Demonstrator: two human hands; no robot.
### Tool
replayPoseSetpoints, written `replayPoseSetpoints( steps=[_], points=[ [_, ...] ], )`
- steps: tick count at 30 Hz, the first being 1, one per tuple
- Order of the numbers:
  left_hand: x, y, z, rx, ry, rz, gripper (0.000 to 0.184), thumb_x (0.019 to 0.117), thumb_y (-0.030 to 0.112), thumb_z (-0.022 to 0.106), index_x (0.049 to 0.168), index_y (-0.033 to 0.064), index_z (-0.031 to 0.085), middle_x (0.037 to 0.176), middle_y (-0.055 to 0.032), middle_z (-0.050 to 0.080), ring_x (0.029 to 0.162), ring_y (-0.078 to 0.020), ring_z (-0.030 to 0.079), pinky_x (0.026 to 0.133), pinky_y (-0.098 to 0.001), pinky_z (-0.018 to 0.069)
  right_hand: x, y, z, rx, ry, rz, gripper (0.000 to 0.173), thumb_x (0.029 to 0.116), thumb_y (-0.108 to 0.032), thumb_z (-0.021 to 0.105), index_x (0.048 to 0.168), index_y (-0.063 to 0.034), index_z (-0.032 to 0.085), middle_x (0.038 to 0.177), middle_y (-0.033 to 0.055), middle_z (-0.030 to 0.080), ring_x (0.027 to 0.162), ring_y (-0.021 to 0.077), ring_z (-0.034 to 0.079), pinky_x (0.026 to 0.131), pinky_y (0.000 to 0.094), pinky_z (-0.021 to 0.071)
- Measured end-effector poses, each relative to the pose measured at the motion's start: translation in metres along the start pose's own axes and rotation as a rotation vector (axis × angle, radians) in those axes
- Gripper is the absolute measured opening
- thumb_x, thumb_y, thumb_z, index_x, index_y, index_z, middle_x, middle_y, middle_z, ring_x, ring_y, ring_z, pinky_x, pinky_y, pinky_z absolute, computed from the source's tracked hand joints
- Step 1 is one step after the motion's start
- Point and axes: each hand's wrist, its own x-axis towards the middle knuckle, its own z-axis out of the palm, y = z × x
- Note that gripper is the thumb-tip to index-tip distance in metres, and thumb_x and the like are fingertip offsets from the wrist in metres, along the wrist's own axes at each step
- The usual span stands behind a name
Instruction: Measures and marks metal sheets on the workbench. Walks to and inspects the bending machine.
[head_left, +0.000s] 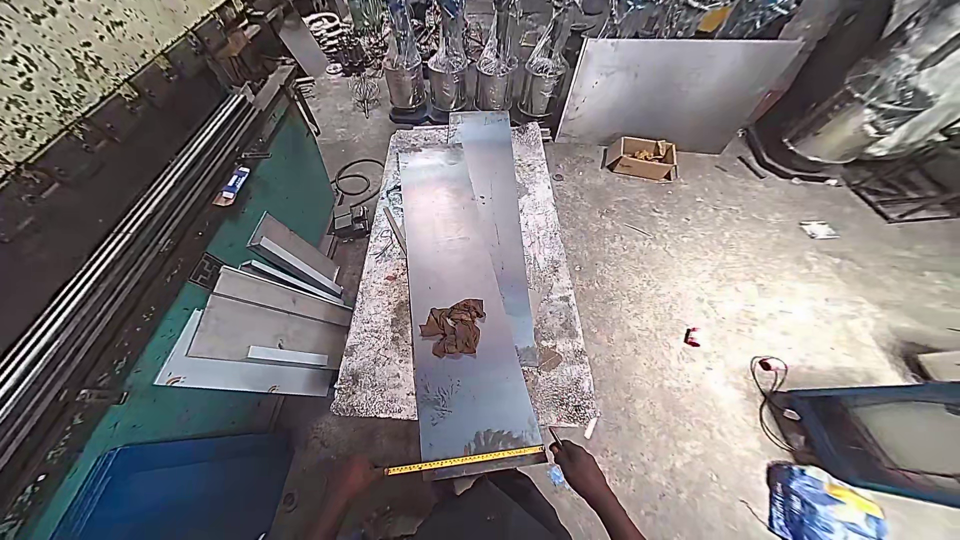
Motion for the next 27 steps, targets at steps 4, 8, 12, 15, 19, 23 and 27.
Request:
replayPoseSetpoints(
  steps=[4,8,12,15,19,23,27],
  points=[
    [0.007,-0.003,0.005,-0.017,0.0,-0.002,0.056,0.0905,0.063,0.065,0.12,0.0172,0.073,0.119,-0.0132,0.072,0.113,-0.0342,0.068,0.095,-0.0637,0.053,0.002,0.005,0.011,0.104,-0.065,0.014,0.035,0.105,-0.035,0.054,0.109,-0.0051,0.072,0.094,0.0142,0.072,0.086,0.03,0.069,0.082,0.0544,0.0549],
    [0.005,-0.002,0.003,-0.024,0.0,0.016,0.055,0.0918,0.062,0.064,0.122,0.0163,0.072,0.121,-0.0145,0.072,0.116,-0.0354,0.067,0.096,-0.0634,0.0522,0.002,0.006,0.016,0.191,-0.073,0.022,0.031,0.1059,-0.03,0.055,0.11,-0.0041,0.071,0.091,0.0103,0.074,0.077,0.0243,0.069,0.076,0.048,0.0558],
    [0.008,-0.007,0.006,-0.107,0.02,0.045,0.059,0.0928,0.06,0.066,0.128,0.0122,0.069,0.123,-0.0182,0.07,0.116,-0.0387,0.066,0.098,-0.0654,0.0502,-0.006,-0.002,0.008,0.162,-0.081,0.045,0.036,0.107,-0.033,0.052,0.114,-0.0017,0.07,0.097,0.0134,0.073,0.079,0.0259,0.068,0.076,0.0488,0.0555],
    [0.005,-0.013,0.023,-0.199,0.03,0.092,0.057,0.0951,0.048,0.069,0.134,0.0076,0.064,0.127,-0.023,0.067,0.12,-0.0429,0.063,0.102,-0.0681,0.0467,-0.021,-0.007,-0.006,-0.079,-0.059,0.058,0.044,0.1072,-0.039,0.047,0.118,-0.0026,0.07,0.108,0.0195,0.072,0.099,0.0348,0.07,0.091,0.0589,0.0539],
    [0.024,-0.019,0.027,-0.143,0.091,0.148,0.044,0.0944,0.051,0.069,0.112,0.0116,0.074,0.106,-0.0173,0.073,0.101,-0.0392,0.069,0.086,-0.0704,0.0518,-0.027,-0.036,-0.012,0.035,0.258,-0.19,0.043,0.1072,-0.04,0.05,0.105,-0.0022,0.07,0.085,0.0149,0.067,0.078,0.0292,0.066,0.075,0.0537,0.053],
    [0.025,-0.017,0.027,-0.105,0.095,0.115,0.051,0.0927,0.056,0.067,0.112,0.0093,0.073,0.108,-0.0198,0.072,0.102,-0.0409,0.069,0.085,-0.0716,0.0522,-0.03,-0.073,0.01,0.337,0.181,-0.471,0.042,0.1111,-0.039,0.039,0.118,-0.0094,0.067,0.102,0.0077,0.064,0.08,0.0146,0.059,0.071,0.0363,0.0521],
    [0.012,-0.012,0.025,-0.083,0.159,0.11,0.046,0.0911,0.056,0.067,0.11,0.0149,0.074,0.108,-0.0163,0.073,0.104,-0.04,0.069,0.085,-0.0716,0.0514,-0.013,-0.118,0.061,0.501,-0.024,-0.57,0.043,0.1117,-0.03,0.034,0.113,-0.0048,0.069,0.078,0.0019,0.065,0.062,0.0107,0.057,0.059,0.0322,0.051]
  ],
)
